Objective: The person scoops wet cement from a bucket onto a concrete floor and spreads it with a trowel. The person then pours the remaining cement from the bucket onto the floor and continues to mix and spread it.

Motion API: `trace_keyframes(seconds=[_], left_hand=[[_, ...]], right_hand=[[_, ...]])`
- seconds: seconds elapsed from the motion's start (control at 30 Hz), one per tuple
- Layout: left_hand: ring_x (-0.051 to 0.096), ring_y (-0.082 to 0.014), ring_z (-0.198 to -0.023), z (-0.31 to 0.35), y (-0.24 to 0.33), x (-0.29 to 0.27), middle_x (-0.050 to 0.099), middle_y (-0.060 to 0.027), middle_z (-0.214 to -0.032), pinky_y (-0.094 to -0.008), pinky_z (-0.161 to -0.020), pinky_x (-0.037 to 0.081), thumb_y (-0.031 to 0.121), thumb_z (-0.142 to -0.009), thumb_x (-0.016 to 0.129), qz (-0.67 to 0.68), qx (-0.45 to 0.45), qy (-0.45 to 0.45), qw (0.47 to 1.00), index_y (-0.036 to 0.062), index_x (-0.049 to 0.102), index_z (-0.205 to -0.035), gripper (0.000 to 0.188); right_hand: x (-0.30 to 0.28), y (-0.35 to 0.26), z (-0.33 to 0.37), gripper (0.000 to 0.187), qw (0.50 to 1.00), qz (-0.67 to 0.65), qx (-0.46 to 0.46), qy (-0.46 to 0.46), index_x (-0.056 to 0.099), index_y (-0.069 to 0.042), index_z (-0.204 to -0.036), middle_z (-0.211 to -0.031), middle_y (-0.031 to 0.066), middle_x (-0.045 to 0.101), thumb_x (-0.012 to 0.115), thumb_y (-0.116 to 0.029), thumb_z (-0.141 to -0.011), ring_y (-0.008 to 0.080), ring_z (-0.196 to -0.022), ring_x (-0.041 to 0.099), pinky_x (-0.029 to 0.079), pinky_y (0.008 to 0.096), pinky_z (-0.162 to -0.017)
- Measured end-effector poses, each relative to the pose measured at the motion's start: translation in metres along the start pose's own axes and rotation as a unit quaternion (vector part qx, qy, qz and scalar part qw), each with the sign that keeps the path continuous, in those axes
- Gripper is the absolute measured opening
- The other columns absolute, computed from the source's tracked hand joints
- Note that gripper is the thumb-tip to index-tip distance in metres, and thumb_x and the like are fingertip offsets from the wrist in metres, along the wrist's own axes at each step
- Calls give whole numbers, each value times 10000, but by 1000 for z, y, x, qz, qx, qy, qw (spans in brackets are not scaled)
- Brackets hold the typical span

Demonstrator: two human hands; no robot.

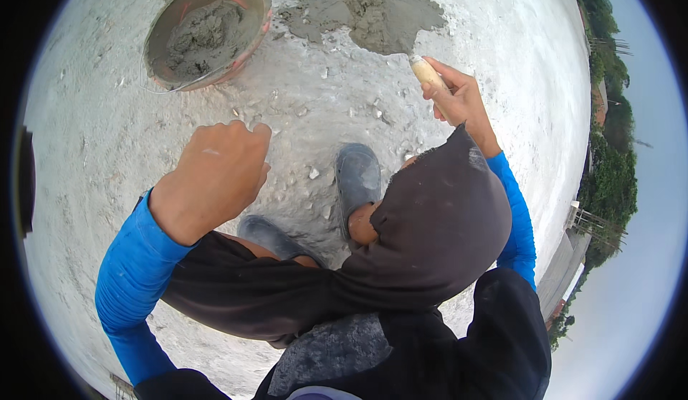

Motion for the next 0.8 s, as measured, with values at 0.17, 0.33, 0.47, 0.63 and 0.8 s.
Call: trace_keyframes(seconds=[0.17, 0.33, 0.47, 0.63, 0.8], left_hand=[[725, -360, -783, -10, 7, 0, 695, -181, -831, -476, -697, 565, 196, -910, 734, -32, 44, 27, 998, 20, 622, -980, 220], [721, -342, -781, -5, 6, 4, 693, -169, -835, -455, -685, 556, 207, -913, 741, -40, 73, 62, 995, 29, 622, -995, 229], [721, -348, -788, -13, 8, 4, 693, -174, -841, -458, -688, 558, 211, -914, 743, -37, 47, 5, 998, 29, 626, -1007, 235], [723, -367, -794, -18, 12, 2, 693, -186, -845, -471, -709, 564, 210, -916, 745, -42, 69, 43, 996, 28, 626, -1014, 238], [720, -390, -814, -24, 14, 5, 689, -204, -847, -491, -733, 563, 203, -911, 750, -26, 74, -3, 997, 15, 624, -1019, 251]], right_hand=[[21, 63, 11, 492, 969, 212, -116, 41, 657, -35, -1408, -1235, 207, 757, 777, -165, -948, 332, -1110, 752, 562, 379, -970], [17, 87, 34, 487, 992, 95, -4, 88, 606, -35, -1446, -1011, 164, 759, 721, -205, -1004, 217, -774, 721, 565, 332, -694], [23, 85, 48, 464, 972, -161, 169, 27, 545, -23, -1472, -783, 93, 673, 579, -279, -1086, 132, -492, 590, 446, 268, -409], [88, 84, 63, 447, 901, -337, 270, -38, 524, -23, -1479, -757, 95, 655, 496, -274, -1109, 153, -463, 580, 461, 291, -411], [101, 82, 76, 505, 934, -260, 228, -94, 512, -16, -1524, -753, 87, 647, 542, -284, -1096, 147, -463, 578, 464, 279, -418]])
Point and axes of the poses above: each hand's wrist, its own z-axis away from the middle knuckle, its own x-axis out of the palm, y = z × x, the point moved 1 cm from there along -z, towards the middle knuckle
